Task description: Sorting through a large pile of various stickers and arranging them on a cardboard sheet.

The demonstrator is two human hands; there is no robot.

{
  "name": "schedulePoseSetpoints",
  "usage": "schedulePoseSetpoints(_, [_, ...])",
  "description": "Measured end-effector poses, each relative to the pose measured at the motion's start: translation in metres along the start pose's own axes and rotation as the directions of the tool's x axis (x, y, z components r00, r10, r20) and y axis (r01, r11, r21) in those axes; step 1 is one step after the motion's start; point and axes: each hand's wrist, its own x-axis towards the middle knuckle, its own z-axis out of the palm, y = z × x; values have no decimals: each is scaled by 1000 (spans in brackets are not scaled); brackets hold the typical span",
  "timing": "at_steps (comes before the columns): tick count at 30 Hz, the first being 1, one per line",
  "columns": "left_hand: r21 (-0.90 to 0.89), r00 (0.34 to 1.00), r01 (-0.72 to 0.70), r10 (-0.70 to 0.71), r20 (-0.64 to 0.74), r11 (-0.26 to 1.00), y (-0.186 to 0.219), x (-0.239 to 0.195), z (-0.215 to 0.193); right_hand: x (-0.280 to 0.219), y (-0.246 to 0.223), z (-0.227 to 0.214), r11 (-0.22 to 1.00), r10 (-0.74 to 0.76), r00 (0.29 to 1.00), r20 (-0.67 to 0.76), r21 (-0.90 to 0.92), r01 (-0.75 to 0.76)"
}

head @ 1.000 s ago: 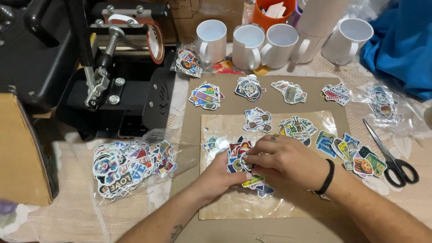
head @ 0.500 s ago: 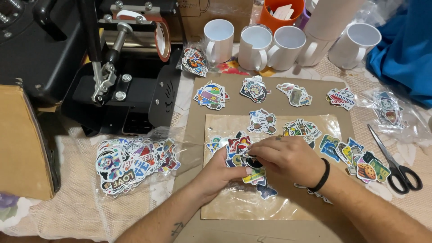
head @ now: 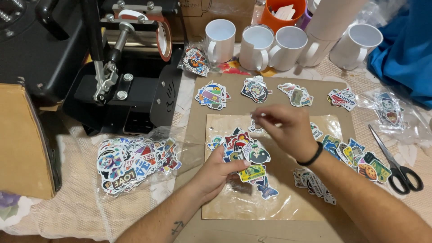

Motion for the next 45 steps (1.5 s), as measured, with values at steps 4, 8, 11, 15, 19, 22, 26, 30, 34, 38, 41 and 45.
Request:
schedulePoseSetpoints(4, [-27,1000,-1,1,-1,1000,-5,4,-7,40,57,11,990,0,998,-61,-141,-9])
schedulePoseSetpoints(8, [-13,1000,10,-10,1,1000,2,-1,-3,57,101,27,849,29,980,199,-522,81])
schedulePoseSetpoints(11, [-8,1000,5,-5,-10,1000,4,0,-4,52,78,21,829,40,965,258,-547,112])
schedulePoseSetpoints(15, [-3,999,-36,36,-18,999,-2,5,-5,26,-10,-25,995,-95,933,346,50,83])
schedulePoseSetpoints(19, [-2,998,-57,57,-21,998,-6,11,-8,0,-39,-41,980,-199,793,576,136,147])
schedulePoseSetpoints(22, [-32,971,-210,213,107,977,-14,16,-15,-14,-40,-35,997,-63,881,470,0,72])
schedulePoseSetpoints(26, [-27,973,-212,214,86,977,-5,9,-10,-14,-3,-26,966,-142,943,302,-165,199])
schedulePoseSetpoints(30, [16,997,-48,49,-59,999,10,-6,5,25,31,3,896,-313,944,104,-298,330])
schedulePoseSetpoints(34, [3,993,-96,96,-73,995,9,0,-1,67,37,55,861,-364,928,82,-352,369])
schedulePoseSetpoints(38, [-11,982,-80,77,-171,997,15,0,-3,86,65,85,885,-181,892,413,-327,331])
schedulePoseSetpoints(41, [-33,980,-98,90,-179,995,15,0,-4,72,60,64,928,-169,905,391,-246,280])
schedulePoseSetpoints(45, [-104,972,-170,149,-183,980,10,5,-5,23,-16,4,976,-191,971,144,-77,204])
